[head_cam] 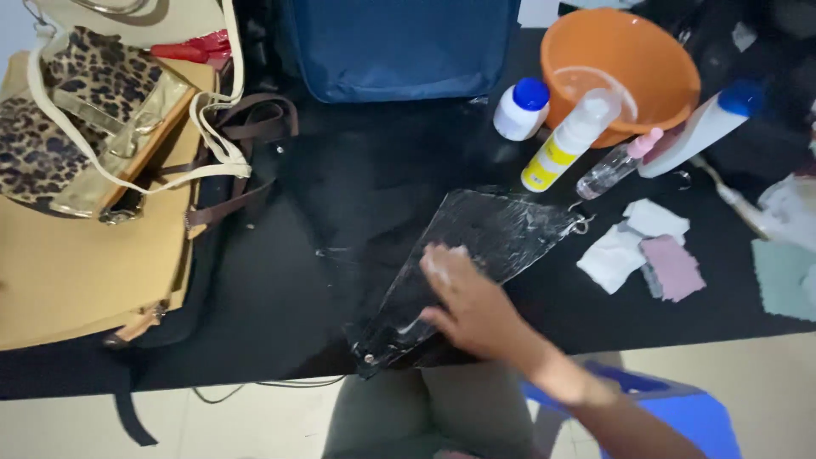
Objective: The person is applying a liquid from a bottle and using a white cloth to polish or clean a black leather sheet on a workbench.
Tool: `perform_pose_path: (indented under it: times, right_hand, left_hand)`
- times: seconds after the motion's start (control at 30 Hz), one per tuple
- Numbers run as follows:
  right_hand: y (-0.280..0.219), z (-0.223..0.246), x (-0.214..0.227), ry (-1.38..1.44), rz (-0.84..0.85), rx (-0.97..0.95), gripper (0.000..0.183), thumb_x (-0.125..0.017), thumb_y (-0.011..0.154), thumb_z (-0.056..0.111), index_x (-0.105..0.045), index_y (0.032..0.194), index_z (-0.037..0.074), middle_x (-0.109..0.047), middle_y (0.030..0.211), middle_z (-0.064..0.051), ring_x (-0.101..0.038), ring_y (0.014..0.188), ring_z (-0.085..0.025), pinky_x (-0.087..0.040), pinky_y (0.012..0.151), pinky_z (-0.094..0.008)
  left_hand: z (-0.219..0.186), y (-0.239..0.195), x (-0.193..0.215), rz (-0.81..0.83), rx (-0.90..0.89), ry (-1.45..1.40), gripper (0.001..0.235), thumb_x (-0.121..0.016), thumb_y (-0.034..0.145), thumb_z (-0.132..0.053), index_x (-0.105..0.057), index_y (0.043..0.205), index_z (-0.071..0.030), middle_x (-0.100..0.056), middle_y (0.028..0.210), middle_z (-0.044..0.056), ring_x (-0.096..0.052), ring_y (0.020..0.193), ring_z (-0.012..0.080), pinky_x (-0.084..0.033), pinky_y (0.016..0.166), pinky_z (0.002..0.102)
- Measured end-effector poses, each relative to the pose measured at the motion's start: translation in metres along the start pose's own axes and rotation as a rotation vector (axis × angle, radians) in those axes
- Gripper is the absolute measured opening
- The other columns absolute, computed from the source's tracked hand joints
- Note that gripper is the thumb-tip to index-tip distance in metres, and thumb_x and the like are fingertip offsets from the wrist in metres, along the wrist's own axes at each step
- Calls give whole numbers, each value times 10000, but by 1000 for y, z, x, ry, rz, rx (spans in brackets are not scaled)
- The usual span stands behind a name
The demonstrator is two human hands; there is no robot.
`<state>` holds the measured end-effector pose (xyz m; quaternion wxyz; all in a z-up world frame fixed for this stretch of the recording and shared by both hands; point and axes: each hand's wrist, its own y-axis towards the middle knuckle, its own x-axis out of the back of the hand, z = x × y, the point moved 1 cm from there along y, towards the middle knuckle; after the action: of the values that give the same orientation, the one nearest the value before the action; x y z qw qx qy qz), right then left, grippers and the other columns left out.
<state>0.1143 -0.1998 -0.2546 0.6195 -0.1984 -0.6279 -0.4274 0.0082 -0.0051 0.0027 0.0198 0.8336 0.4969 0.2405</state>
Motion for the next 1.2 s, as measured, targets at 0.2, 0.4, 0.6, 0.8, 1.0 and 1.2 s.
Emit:
perform_pose_path:
  times: [0.2, 0.4, 0.6, 0.8, 1.0, 1.2]
  right_hand:
    - [-32, 4, 9, 129, 133, 57, 673, -424, 1026, 417, -343, 1564, 21, -335, 1632, -232, -286, 1519, -422, -180, 1258, -532]
    - [-50, 17, 18, 46, 133, 78, 698, -461, 1053, 494, -354, 1563, 30, -279, 1652, -263, -241, 1542, -437, -222, 1243, -537]
    - [-36, 18, 19, 67, 91, 38, 686, -431, 1066, 472, -387, 1530, -30, -361, 1621, -238, -341, 1512, -389, -287, 1227, -499]
    - [-29, 15, 18, -3, 134, -2, 761, -426, 1058, 523, -300, 1584, -12, -343, 1640, -208, -305, 1533, -361, -251, 1246, -469]
    - [-39, 23, 6, 48, 138, -60, 784, -475, 1046, 517, -296, 1577, -31, -286, 1655, -235, -231, 1554, -392, -209, 1260, -498]
    - [-40, 27, 7, 35, 107, -60, 764, -484, 1040, 510, -344, 1547, -44, -309, 1643, -250, -266, 1544, -401, -232, 1253, -503]
  left_hand:
    - [163, 18, 27, -99, 44, 115, 519, -695, 933, -208, -554, 1422, -106, -513, 1557, 134, -478, 1458, 280, -355, 1179, 425]
    - [255, 13, 42, -381, 44, 549, 493, -574, 1019, -238, -493, 1467, -48, -427, 1595, 167, -345, 1515, 404, -233, 1241, 574]
    - [280, 17, 34, -323, 61, 701, 538, -500, 1045, -292, -431, 1507, -25, -344, 1628, 197, -243, 1536, 466, -166, 1227, 670]
    - [289, 15, 25, -235, 126, 856, 568, -485, 1041, -345, -426, 1516, -38, -316, 1638, 204, -216, 1533, 464, -146, 1209, 681]
    - [287, 15, 25, -257, 159, 830, 564, -468, 1055, -349, -421, 1513, -23, -314, 1638, 207, -221, 1534, 456, -152, 1210, 675]
    - [296, 15, 25, -292, 174, 812, 597, -485, 1042, -363, -410, 1525, -21, -306, 1643, 212, -210, 1539, 460, -152, 1212, 672]
